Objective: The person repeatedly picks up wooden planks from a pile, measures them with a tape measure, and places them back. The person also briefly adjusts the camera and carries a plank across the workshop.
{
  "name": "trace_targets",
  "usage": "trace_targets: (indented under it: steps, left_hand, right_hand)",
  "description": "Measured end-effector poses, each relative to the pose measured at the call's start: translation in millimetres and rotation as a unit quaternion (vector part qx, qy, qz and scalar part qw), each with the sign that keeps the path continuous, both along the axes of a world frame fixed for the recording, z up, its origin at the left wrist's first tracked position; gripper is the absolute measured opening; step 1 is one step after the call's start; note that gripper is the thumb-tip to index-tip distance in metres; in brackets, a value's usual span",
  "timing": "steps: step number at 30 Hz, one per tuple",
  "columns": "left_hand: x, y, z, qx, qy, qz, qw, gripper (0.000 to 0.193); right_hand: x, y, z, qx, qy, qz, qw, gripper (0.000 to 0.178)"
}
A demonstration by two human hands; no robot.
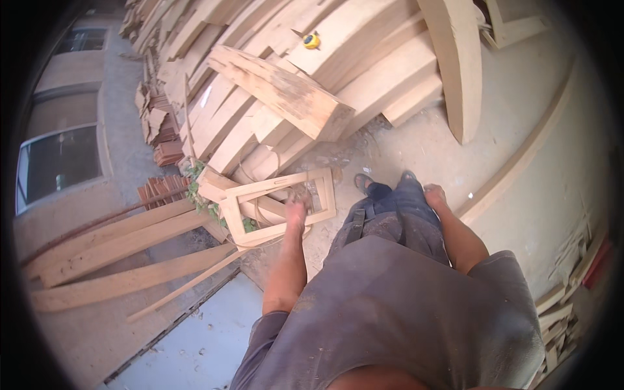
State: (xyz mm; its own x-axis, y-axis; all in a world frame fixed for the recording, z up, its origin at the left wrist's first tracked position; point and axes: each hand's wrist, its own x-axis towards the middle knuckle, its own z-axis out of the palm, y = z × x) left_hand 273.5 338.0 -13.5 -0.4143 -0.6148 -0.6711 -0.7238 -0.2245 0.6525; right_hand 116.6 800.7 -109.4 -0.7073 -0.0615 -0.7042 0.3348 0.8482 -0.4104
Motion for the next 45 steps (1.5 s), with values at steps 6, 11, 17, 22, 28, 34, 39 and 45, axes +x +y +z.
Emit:
trace_targets:
  steps: [6, 11, 17, 22, 28, 34, 39, 45]
  left_hand:
    - [169, 93, 12, 0.005, -0.189, 0.032, 0.981, 0.078]
    - [260, 157, -13, -0.016, -0.226, -0.125, 0.966, 0.078]
    - [237, 213, -25, -0.028, -0.131, 0.039, 0.990, 0.076]
    - [172, 200, 0, -0.031, -0.103, -0.002, 0.994, 0.072]
    - [151, 179, -20, -0.062, -0.110, -0.025, 0.992, 0.071]
    - [136, 161, -28, -0.012, -0.087, -0.010, 0.996, 0.071]
    - [159, 131, -80, -0.010, -0.088, 0.030, 0.996, 0.070]
    - [200, 66, -110, 0.024, -0.085, 0.165, 0.982, 0.068]
  right_hand:
    - [-1, 19, 13, -0.031, -0.004, 0.049, 0.998, 0.035]
    - [-24, 44, 14, -0.046, 0.034, 0.110, 0.992, 0.036]
    - [-66, 83, 10, -0.057, 0.056, 0.118, 0.990, 0.037]
    - [-73, 113, -8, -0.061, 0.043, 0.077, 0.994, 0.040]
    - [-39, 117, 34, -0.085, -0.032, -0.004, 0.996, 0.034]
    - [-15, 158, 37, -0.072, -0.027, 0.095, 0.993, 0.022]
    - [-33, 137, 30, -0.049, -0.084, 0.141, 0.985, 0.028]
    - [-94, -6, 108, -0.079, -0.063, 0.195, 0.976, 0.039]
